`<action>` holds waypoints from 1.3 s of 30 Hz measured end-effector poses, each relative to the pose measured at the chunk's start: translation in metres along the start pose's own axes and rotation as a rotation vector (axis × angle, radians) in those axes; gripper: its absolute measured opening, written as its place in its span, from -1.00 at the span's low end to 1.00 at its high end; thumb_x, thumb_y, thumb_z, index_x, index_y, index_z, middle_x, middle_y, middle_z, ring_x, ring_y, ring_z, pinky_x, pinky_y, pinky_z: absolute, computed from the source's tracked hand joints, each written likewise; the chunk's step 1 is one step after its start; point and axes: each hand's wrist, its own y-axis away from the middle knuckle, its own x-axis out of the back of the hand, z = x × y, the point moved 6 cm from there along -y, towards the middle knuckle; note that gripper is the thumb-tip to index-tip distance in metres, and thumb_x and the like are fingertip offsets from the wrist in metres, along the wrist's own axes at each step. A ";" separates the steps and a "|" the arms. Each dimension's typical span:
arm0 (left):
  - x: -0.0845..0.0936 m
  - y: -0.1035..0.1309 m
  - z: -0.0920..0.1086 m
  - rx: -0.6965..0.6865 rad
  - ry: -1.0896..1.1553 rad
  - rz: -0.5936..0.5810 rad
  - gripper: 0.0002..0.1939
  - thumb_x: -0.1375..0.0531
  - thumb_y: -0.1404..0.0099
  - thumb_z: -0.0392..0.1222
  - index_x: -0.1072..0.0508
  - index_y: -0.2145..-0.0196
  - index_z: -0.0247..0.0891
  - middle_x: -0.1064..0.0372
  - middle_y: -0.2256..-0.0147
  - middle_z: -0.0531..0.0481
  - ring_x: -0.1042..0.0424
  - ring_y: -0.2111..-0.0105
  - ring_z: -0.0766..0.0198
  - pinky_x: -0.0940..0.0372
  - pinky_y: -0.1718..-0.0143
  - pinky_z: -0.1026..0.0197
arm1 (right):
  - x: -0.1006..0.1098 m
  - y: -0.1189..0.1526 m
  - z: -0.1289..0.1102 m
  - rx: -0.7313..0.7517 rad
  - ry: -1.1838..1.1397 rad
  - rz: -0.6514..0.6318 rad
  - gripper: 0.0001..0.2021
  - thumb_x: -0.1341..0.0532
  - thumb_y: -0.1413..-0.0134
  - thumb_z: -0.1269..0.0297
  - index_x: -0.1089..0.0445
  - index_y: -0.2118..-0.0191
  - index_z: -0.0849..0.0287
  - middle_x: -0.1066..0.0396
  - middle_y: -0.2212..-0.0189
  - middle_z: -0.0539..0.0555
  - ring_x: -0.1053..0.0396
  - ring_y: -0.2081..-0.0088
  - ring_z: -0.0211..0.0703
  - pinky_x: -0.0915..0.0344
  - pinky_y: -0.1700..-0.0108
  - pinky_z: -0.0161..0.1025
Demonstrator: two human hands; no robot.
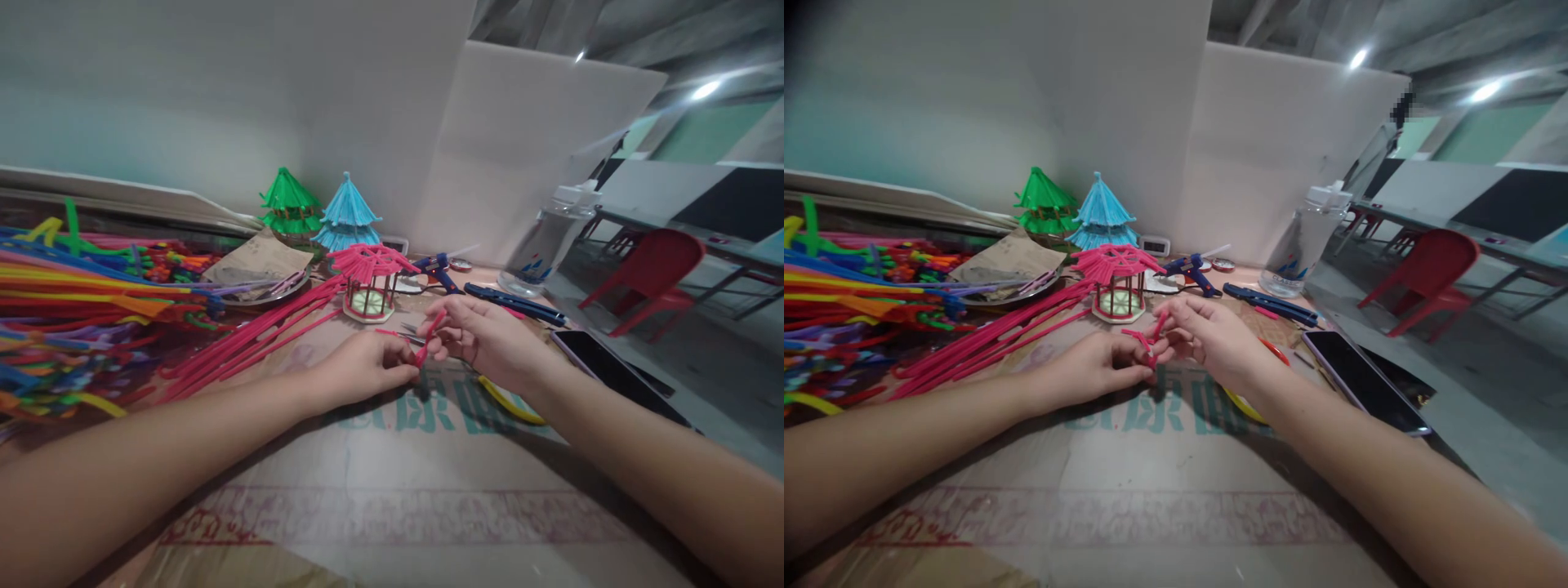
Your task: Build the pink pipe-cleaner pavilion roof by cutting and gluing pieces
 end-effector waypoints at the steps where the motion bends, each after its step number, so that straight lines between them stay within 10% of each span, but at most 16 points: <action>1: 0.000 0.000 0.000 -0.003 0.002 0.002 -0.87 -0.20 -0.26 -0.25 -0.53 0.39 -0.33 -0.51 0.42 0.03 -0.41 0.43 0.37 -0.24 0.40 0.37 | -0.001 0.002 -0.001 0.004 -0.004 -0.017 -0.63 -0.38 0.01 -0.03 -0.44 0.27 0.19 -0.54 0.39 0.05 -0.48 0.48 -0.29 -0.44 0.42 -0.36; 39: 0.003 -0.004 -0.008 0.098 0.251 0.017 -0.87 -0.22 -0.26 -0.21 -0.48 0.38 -0.32 -0.58 0.34 -0.06 -0.54 0.31 0.30 -0.36 0.23 0.28 | 0.004 0.000 0.025 0.008 0.386 0.077 -0.76 -0.33 -0.03 0.14 -0.29 0.35 0.14 -0.40 0.57 -0.08 -0.38 0.54 -0.30 -0.36 0.47 -0.31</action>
